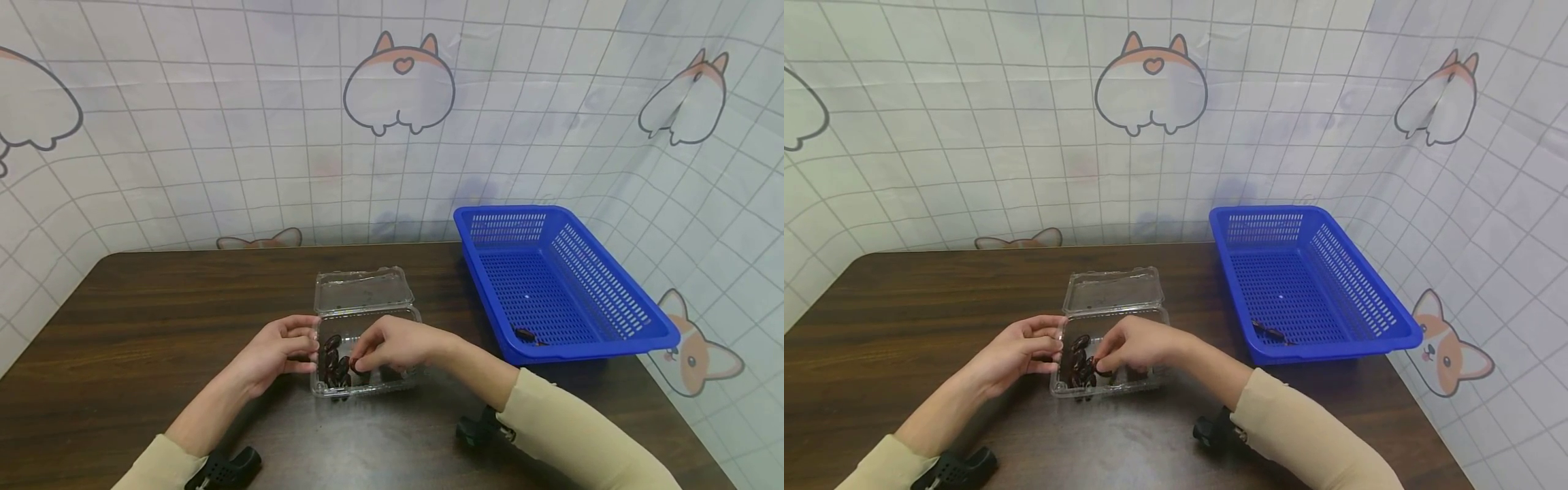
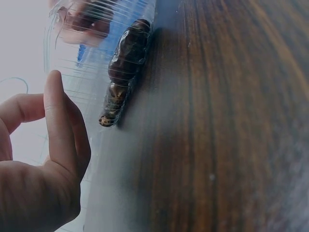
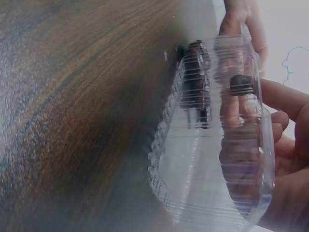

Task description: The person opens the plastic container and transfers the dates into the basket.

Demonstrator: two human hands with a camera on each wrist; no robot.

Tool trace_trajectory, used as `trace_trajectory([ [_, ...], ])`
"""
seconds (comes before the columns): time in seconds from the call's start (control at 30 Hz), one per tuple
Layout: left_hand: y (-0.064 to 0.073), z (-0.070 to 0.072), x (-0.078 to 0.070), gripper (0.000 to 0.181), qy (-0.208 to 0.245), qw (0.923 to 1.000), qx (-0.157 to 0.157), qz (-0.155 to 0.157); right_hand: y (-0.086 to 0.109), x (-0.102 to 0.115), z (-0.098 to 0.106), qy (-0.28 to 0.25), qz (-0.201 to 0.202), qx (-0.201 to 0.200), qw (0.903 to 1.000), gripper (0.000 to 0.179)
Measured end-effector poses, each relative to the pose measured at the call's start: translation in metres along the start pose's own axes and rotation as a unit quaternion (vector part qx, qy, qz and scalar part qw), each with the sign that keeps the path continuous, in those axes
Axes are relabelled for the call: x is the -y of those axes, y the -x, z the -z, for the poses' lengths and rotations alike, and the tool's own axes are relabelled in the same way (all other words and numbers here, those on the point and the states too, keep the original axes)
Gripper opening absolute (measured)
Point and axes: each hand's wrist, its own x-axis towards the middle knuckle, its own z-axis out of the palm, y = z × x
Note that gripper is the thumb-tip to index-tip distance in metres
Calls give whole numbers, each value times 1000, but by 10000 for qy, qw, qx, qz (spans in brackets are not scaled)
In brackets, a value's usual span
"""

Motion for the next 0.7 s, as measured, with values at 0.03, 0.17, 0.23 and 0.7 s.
trace_trajectory([
  [0.03, 0, 0, 0, 58, 14, 10000, 17, -9, 1, 0, 1, -86, -10, -8, 10000, 14],
  [0.17, 0, 0, 0, 59, 83, 9999, 73, -43, 5, 1, 4, -368, -1, -43, 9993, 13],
  [0.23, 0, -1, 0, 60, 96, 9999, 67, -49, 7, 3, 5, -510, -14, -56, 9987, 13],
  [0.7, 0, 0, 1, 60, 102, 9999, 66, -65, 17, 5, 16, -961, -70, -321, 9948, 17],
])
